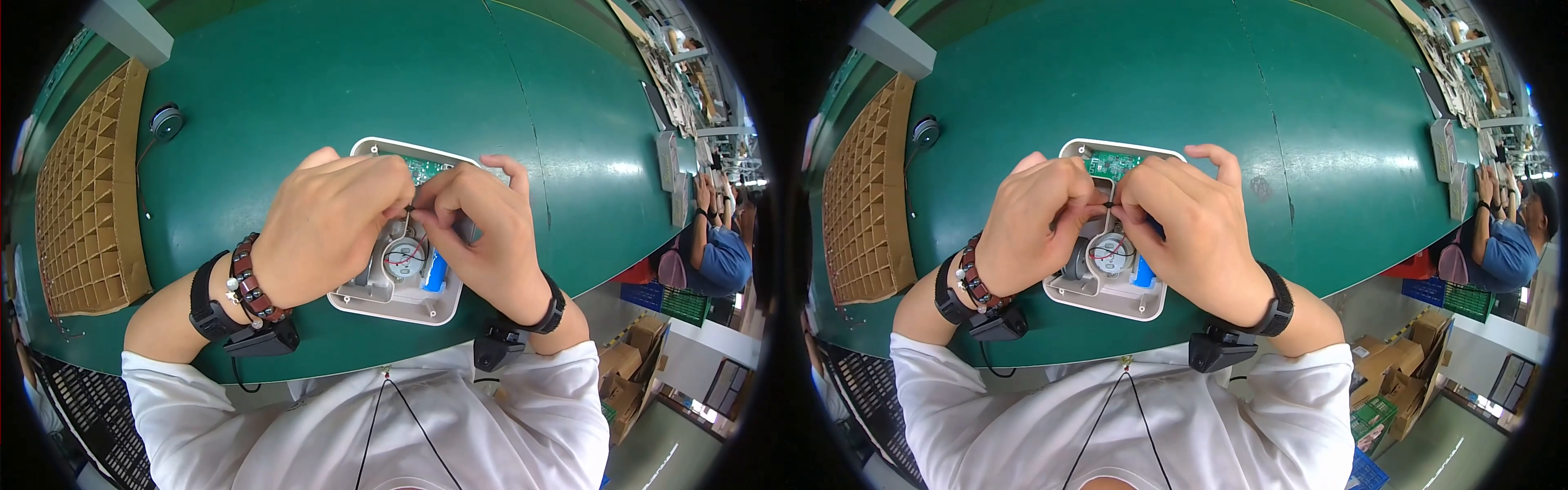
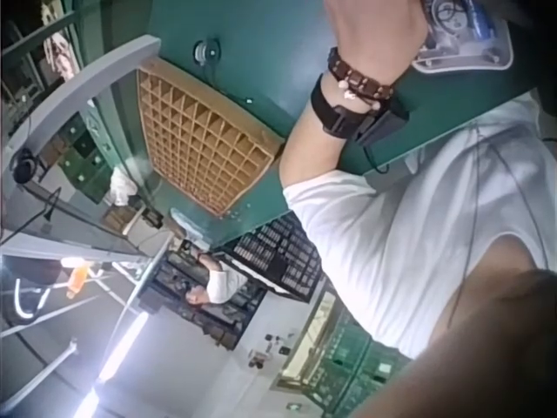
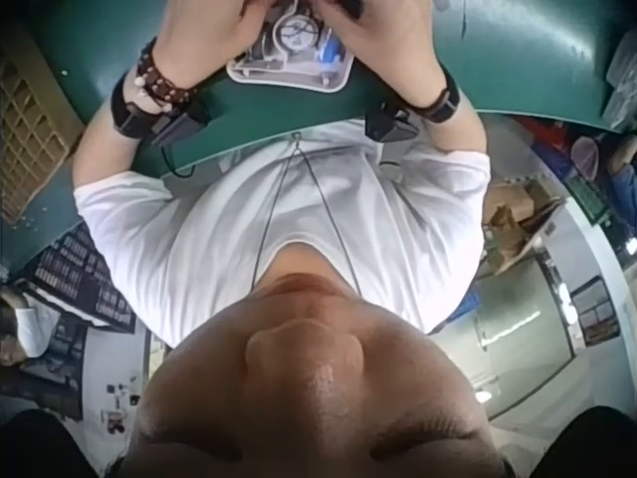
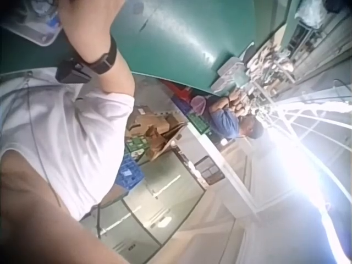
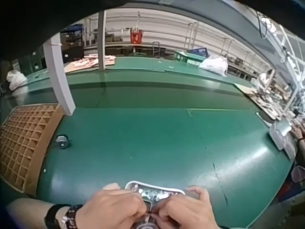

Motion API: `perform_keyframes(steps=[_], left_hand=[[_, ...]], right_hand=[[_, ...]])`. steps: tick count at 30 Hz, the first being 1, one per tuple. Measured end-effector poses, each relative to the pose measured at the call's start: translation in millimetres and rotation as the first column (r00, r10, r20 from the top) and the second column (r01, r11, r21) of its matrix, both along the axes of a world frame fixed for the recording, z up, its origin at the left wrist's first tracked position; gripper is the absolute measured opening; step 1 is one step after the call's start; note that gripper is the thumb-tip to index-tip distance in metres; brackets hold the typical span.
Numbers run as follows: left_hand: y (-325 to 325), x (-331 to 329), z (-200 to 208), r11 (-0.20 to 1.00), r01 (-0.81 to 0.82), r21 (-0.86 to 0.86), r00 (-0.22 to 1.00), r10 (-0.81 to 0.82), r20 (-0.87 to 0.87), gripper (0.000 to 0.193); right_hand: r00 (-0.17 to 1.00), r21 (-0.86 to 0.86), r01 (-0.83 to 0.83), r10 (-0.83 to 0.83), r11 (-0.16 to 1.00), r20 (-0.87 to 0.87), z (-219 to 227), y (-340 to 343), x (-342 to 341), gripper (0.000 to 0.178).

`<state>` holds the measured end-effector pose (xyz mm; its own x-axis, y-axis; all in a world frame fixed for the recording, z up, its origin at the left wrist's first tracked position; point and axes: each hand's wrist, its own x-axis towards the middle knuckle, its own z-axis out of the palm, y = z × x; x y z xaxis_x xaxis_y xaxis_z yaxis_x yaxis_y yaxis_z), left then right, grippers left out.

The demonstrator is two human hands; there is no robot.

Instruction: The person assembles a device by placing a speaker into a plastic housing, connecting its wires to a circuit board, and securing them with tape. They repeat this process for a second device.

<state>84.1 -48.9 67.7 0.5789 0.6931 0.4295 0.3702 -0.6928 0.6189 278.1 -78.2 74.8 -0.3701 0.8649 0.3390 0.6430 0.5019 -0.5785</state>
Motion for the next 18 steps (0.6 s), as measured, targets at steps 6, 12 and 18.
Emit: perform_keyframes(steps=[6, 12, 18], left_hand=[[4.0, -1.5, -2.3, 0.997, 0.072, 0.037, 0.997, -0.071, -0.031, 0.025], [1.6, 2.6, -1.6, 0.992, 0.099, 0.078, 0.995, -0.099, 0.001, 0.030], [1.3, 2.1, 3.5, 0.993, 0.106, 0.055, 0.993, -0.102, -0.064, 0.029]], right_hand=[[0.999, -0.004, -0.042, 0.042, 0.999, -0.007, -0.3, 3.0, -0.2, 0.025], [0.993, -0.089, -0.056, 0.047, 0.994, -0.106, 2.2, 3.9, -0.9, 0.018], [0.992, -0.144, -0.109, 0.099, 0.983, -0.077, 2.6, 8.9, 6.3, 0.018]])
